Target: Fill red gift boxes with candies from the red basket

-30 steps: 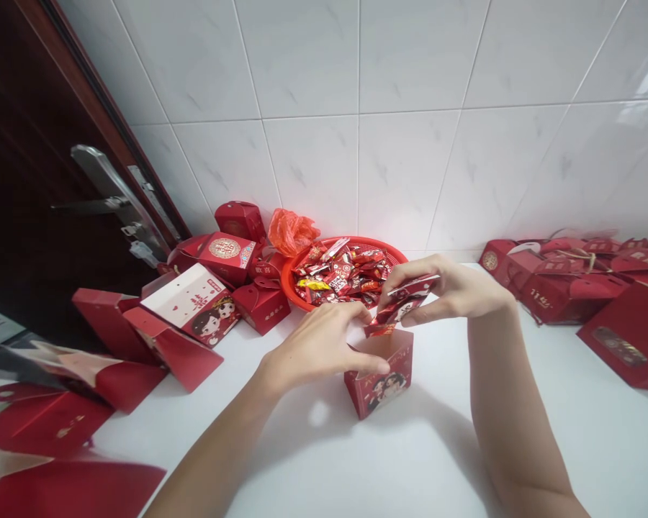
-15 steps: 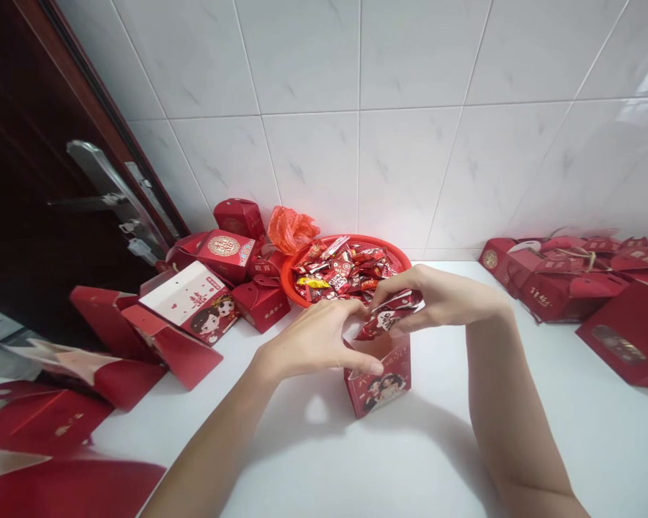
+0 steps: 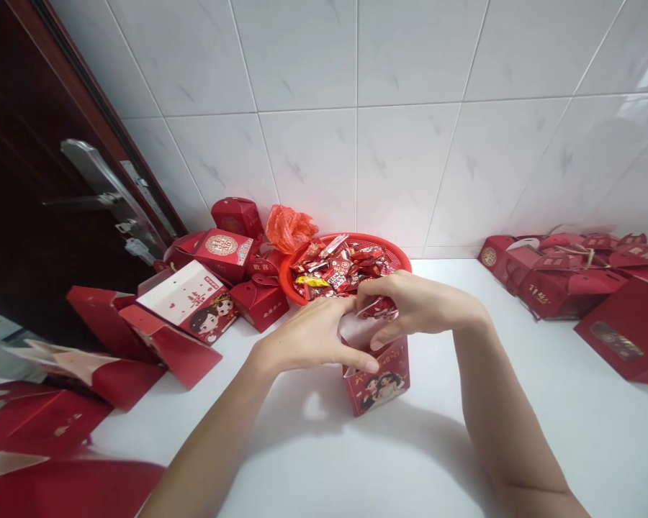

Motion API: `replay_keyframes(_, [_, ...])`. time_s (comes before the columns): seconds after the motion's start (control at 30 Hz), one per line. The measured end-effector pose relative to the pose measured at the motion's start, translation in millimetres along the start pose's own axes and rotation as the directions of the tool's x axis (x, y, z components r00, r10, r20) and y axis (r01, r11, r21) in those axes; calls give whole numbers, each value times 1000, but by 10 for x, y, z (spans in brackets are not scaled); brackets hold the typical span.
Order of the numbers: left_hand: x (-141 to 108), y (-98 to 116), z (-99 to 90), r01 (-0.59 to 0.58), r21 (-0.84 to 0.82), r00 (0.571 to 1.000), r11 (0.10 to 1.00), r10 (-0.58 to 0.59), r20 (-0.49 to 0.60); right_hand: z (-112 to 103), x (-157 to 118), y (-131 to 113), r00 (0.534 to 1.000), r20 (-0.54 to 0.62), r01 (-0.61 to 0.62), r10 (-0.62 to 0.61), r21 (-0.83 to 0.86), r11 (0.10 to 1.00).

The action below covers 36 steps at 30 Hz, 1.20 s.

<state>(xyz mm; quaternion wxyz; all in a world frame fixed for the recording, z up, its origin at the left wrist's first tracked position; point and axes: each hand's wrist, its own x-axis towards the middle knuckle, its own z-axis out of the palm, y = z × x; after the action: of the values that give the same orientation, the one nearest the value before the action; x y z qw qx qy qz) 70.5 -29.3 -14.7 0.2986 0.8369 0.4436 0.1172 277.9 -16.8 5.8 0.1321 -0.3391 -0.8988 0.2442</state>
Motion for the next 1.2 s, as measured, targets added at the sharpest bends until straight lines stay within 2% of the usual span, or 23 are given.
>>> replay_keyframes(0.17, [-1, -16, 3, 3, -38, 1000, 999, -3, 0, -2, -53, 10, 984, -109, 157, -140, 171, 973])
replay_keyframes(0.23, [2, -21, 5, -20, -53, 1000, 998, 20, 8, 6, -50, 0, 980, -91, 190, -176, 187, 964])
replay_keyframes(0.4, [12, -30, -2, 18, 0, 1000, 1000, -18, 3, 19, 4, -12, 989, 46, 136, -141, 88, 987])
replay_keyframes(0.5, [19, -31, -9, 18, -10, 1000, 1000, -18, 19, 18, 24, -11, 989, 110, 94, -103, 90, 992])
replay_keyframes(0.77, [30, -31, -19, 0, 0, 1000, 1000, 0, 24, 4, 2, 12, 992, 111, 49, -53, 43, 998])
replay_keyframes(0.9, [29, -42, -16, 31, 14, 999, 999, -31, 25, 1, -15, 15, 988, 144, 46, -52, 40, 998])
replay_keyframes(1.2, [35, -54, 16, 2, -53, 999, 999, 0, 46, 17, -54, -28, 969, 245, 5, 2, -26, 1000])
